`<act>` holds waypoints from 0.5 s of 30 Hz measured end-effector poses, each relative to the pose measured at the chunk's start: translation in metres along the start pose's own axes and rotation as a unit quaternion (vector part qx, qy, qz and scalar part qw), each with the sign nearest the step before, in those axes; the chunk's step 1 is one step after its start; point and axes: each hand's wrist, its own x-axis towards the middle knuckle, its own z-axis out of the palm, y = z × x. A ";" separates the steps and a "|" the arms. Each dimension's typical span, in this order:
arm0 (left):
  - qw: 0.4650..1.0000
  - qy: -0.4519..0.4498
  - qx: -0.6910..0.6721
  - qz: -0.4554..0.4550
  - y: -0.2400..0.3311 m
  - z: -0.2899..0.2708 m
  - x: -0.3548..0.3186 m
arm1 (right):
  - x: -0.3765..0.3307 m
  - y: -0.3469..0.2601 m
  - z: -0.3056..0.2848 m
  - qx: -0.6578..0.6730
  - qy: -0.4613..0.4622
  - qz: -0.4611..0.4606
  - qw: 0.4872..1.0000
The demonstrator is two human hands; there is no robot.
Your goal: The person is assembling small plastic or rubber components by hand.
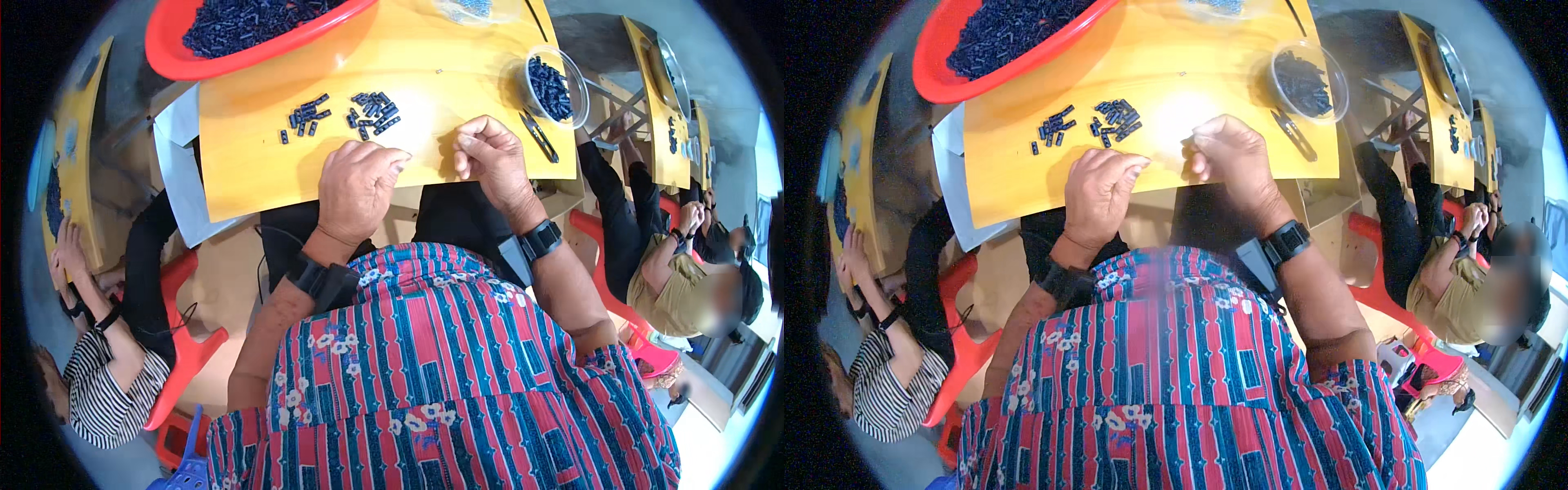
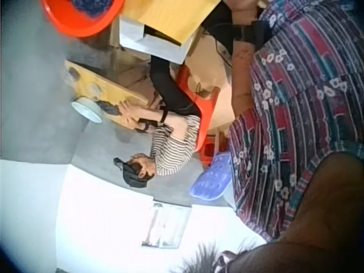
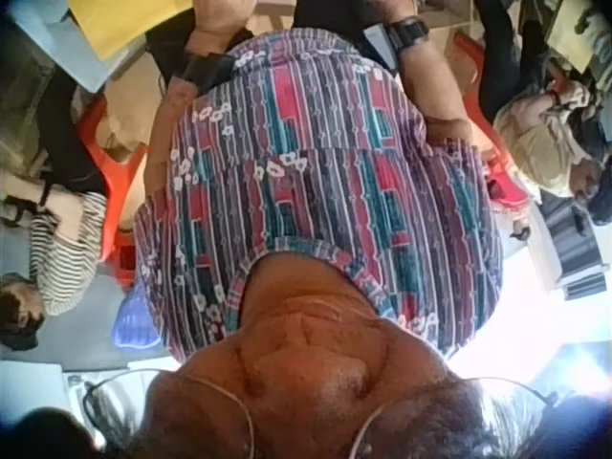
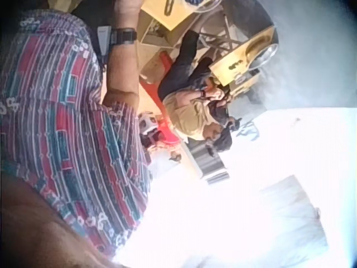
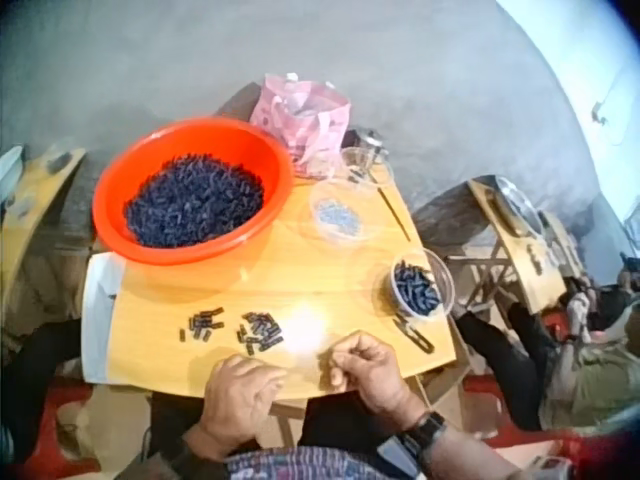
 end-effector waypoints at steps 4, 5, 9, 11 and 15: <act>0.999 0.002 -0.032 -0.018 -0.013 0.003 0.000 | 0.021 0.005 -0.013 -0.047 -0.054 0.016 0.997; 1.000 -0.001 -0.030 -0.007 -0.020 0.003 0.001 | 0.028 0.005 -0.010 -0.055 -0.059 0.026 0.996; 0.994 -0.026 -0.102 -0.034 -0.036 0.001 0.006 | 0.042 0.010 -0.012 0.010 -0.082 0.027 0.996; 0.988 -0.024 -0.148 -0.049 -0.048 -0.001 0.008 | 0.049 0.015 -0.011 0.051 -0.093 0.013 0.994; 0.966 0.007 -0.241 -0.092 -0.054 -0.013 0.013 | 0.065 0.023 -0.012 -0.013 -0.077 -0.018 0.997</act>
